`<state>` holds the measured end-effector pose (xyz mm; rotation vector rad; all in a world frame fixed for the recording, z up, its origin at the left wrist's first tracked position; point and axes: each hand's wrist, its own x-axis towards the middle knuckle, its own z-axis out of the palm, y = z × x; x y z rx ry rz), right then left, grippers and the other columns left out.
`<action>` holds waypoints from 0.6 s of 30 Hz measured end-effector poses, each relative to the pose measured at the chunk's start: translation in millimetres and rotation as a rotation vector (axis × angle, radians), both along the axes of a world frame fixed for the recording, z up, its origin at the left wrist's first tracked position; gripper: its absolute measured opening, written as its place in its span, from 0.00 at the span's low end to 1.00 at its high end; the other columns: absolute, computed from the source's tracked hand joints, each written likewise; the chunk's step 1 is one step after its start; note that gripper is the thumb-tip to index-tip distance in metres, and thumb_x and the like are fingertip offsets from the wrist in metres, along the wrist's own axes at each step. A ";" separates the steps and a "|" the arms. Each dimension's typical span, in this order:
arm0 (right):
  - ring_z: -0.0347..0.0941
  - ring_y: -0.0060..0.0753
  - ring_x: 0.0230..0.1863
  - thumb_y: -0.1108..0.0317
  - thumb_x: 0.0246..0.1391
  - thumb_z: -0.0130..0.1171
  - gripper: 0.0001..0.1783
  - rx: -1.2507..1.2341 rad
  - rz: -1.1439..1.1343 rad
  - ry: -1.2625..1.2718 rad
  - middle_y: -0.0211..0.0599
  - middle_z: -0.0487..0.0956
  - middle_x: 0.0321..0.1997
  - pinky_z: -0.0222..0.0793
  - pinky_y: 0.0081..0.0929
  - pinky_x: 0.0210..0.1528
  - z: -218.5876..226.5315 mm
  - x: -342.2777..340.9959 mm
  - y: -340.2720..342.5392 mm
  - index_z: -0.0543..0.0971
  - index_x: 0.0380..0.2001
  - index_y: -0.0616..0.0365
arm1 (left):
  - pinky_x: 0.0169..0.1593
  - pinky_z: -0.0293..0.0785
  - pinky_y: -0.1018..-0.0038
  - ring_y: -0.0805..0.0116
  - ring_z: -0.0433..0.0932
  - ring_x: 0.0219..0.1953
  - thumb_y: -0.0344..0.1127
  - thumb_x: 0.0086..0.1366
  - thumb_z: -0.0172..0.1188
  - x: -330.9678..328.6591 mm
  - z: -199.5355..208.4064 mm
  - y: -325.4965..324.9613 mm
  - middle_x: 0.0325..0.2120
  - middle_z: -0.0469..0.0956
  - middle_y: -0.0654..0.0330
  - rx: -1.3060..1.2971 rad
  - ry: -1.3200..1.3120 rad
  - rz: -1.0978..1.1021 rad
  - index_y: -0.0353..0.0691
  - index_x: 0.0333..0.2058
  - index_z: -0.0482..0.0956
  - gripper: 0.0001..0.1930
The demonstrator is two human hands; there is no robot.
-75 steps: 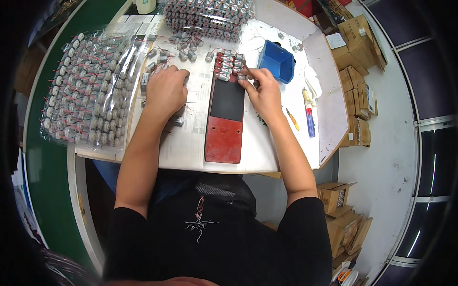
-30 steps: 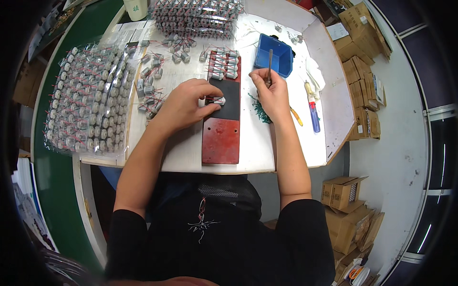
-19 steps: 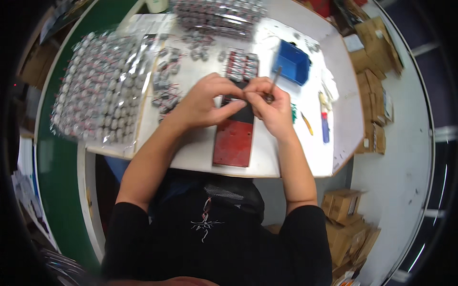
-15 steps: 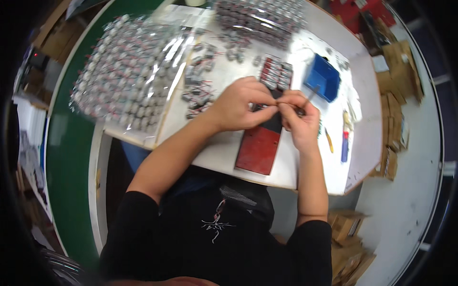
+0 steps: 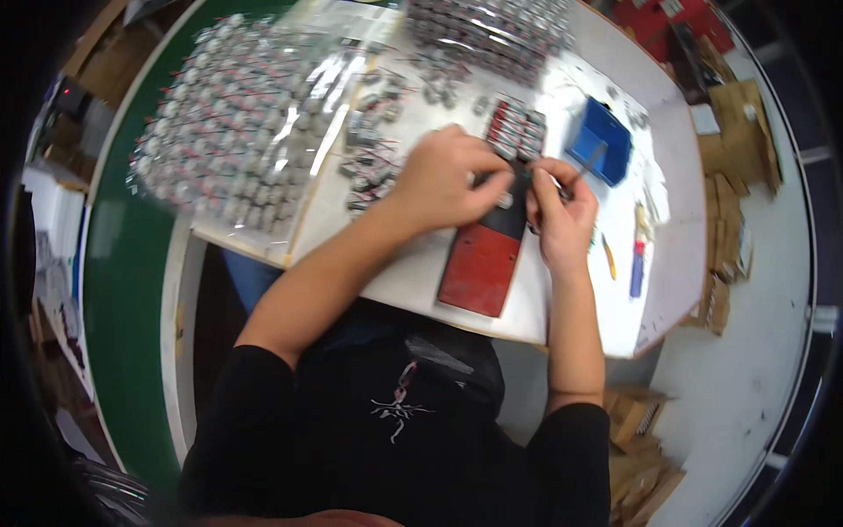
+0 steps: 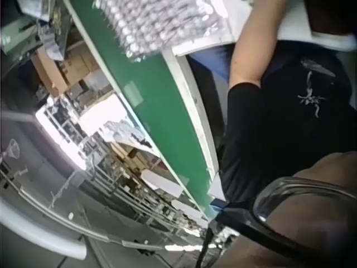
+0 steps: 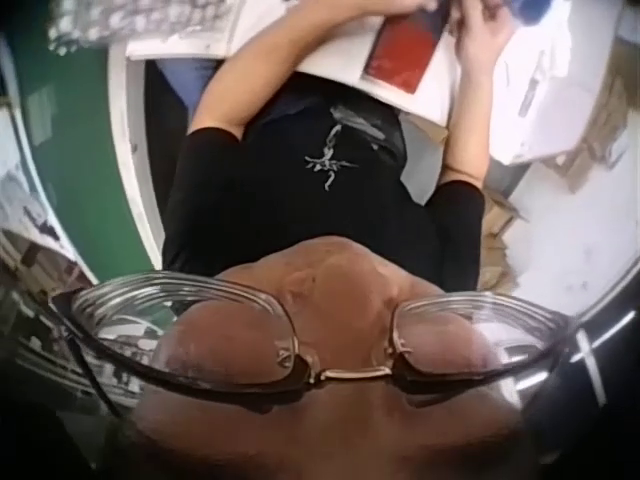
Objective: Inserting small pins into a base component using a handheld tool at a manufacturing workstation.
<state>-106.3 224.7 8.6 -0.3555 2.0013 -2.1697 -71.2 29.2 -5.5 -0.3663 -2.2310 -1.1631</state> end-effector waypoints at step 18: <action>0.65 0.10 0.23 0.66 0.62 0.68 0.08 0.427 0.199 -0.072 0.19 0.77 0.27 0.54 0.13 0.23 11.6 -5.5 3.9 0.83 0.38 0.58 | 0.49 0.75 0.60 0.52 0.79 0.40 0.45 0.56 0.68 0.1 2.5 -10.7 0.32 0.86 0.59 -0.136 -0.385 -0.048 0.47 0.29 0.90 0.10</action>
